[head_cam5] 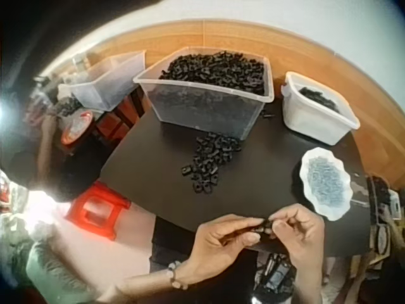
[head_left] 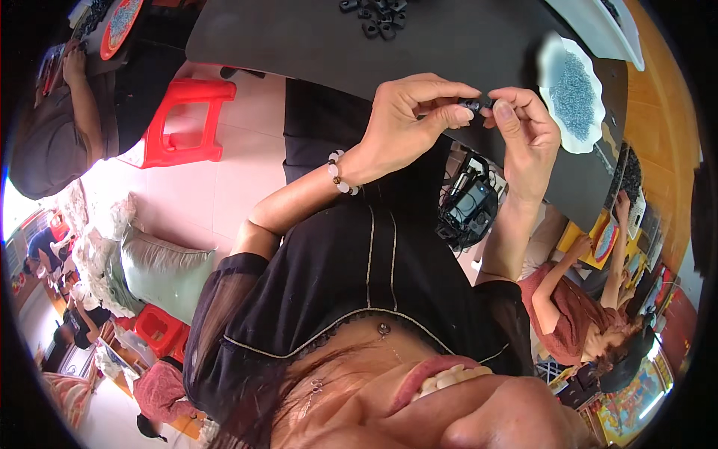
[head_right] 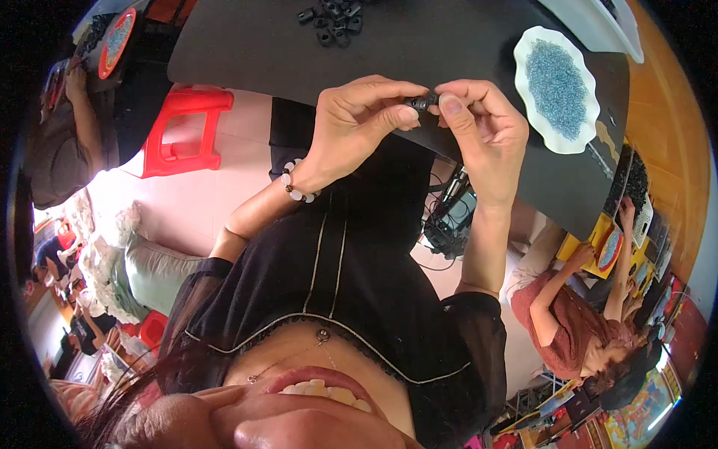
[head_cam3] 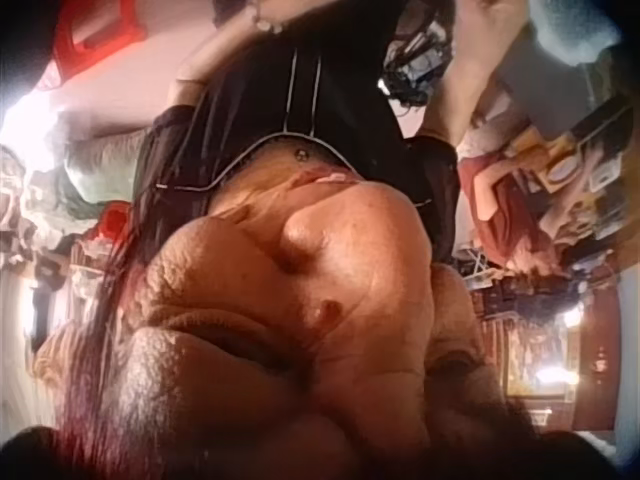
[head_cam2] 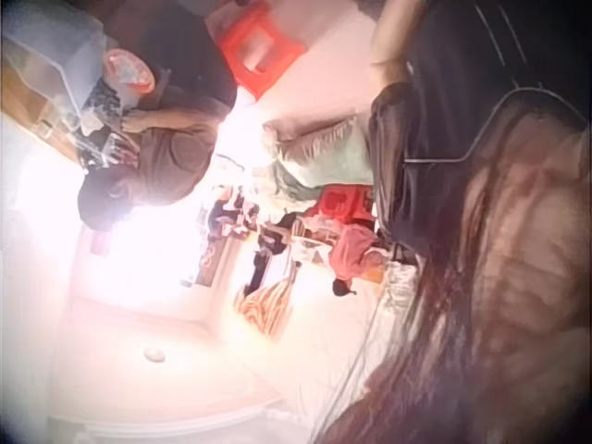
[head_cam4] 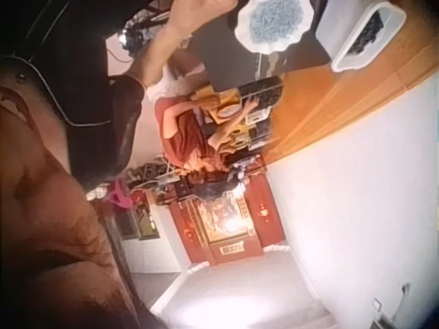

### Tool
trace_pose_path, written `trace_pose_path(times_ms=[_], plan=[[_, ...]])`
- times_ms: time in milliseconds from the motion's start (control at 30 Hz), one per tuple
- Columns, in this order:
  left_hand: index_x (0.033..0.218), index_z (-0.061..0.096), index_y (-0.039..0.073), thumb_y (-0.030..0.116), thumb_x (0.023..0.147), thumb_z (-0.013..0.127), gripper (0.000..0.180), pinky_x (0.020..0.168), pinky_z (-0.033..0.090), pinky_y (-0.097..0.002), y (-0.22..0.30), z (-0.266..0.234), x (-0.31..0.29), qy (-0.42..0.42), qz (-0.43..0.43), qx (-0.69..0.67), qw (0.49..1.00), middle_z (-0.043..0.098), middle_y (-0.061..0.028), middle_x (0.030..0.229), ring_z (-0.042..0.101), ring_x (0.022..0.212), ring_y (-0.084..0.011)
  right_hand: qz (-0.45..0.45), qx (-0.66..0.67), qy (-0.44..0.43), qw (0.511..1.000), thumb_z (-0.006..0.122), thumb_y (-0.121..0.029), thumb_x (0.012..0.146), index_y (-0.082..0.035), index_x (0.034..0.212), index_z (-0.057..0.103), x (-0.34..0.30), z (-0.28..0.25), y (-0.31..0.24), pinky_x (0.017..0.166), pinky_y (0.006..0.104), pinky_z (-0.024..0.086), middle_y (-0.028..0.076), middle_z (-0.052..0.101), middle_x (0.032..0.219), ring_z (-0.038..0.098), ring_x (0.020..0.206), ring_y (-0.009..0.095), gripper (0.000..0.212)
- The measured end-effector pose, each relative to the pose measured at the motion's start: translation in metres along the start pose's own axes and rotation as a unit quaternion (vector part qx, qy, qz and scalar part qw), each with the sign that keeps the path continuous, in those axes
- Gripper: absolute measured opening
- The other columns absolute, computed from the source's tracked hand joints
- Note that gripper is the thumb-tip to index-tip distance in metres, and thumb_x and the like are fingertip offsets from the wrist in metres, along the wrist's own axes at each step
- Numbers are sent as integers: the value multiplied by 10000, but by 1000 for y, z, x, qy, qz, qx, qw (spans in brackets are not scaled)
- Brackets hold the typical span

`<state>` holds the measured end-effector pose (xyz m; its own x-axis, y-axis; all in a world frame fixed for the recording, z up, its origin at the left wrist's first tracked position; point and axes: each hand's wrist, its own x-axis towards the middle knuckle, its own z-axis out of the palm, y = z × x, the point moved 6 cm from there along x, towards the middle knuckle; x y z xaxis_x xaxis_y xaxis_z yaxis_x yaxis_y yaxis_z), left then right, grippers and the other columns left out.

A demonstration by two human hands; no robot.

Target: Assembling small black plastic components by inserting tiny metal beads into them.

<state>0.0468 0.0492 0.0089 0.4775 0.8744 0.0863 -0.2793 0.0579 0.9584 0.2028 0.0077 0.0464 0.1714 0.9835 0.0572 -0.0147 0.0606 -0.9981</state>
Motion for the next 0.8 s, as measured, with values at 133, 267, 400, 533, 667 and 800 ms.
trace_pose_path(times_ms=[133, 267, 400, 533, 667, 800], plan=[[1097, 708, 13, 20, 848, 718, 249, 768, 542, -232, 3, 0, 2, 15, 51, 46, 998, 666, -74, 991, 637, 859, -113, 4, 36, -15, 999, 678, -82, 910, 34, 1012, 647, 0, -5, 7, 708, 210, 475, 55, 662, 848, 611, 765, 88, 158], [1081, 726, 44, 2, 825, 732, 259, 747, 530, -218, 8, 2, 2, 33, 100, 59, 993, 662, -68, 1020, 625, 888, -102, 4, 67, -10, 998, 703, -95, 891, 37, 986, 656, -2, -11, 15, 695, 197, 464, 55, 661, 833, 598, 741, 85, 169], [1064, 738, 64, -5, 816, 736, 258, 728, 527, -201, 4, 5, 3, 22, 119, 112, 986, 665, -65, 1024, 626, 868, -95, 28, 79, -24, 996, 718, -93, 877, 38, 944, 670, -5, -13, 19, 664, 186, 446, 51, 647, 828, 571, 712, 79, 155], [1046, 745, 65, -15, 807, 738, 252, 697, 522, -184, 4, 12, 3, 8, 126, 154, 980, 668, -63, 1012, 628, 837, -88, 17, 79, -8, 997, 720, -91, 875, 36, 921, 676, -8, -16, 22, 643, 186, 434, 45, 629, 819, 555, 699, 77, 142], [1053, 738, 50, -22, 805, 739, 259, 684, 518, -182, 0, 15, 3, 10, 136, 138, 981, 668, -63, 996, 624, 825, -82, 20, 82, -3, 996, 720, -97, 877, 33, 911, 676, -9, -20, 22, 639, 186, 430, 44, 617, 810, 548, 694, 76, 141], [1021, 740, 59, -40, 777, 735, 263, 709, 526, -245, -2, 17, 3, 24, 92, 86, 992, 691, -78, 918, 647, 796, -133, 18, 84, -1, 996, 718, -102, 881, 26, 904, 674, -11, -21, 20, 634, 189, 431, 38, 621, 805, 563, 704, 72, 137]])
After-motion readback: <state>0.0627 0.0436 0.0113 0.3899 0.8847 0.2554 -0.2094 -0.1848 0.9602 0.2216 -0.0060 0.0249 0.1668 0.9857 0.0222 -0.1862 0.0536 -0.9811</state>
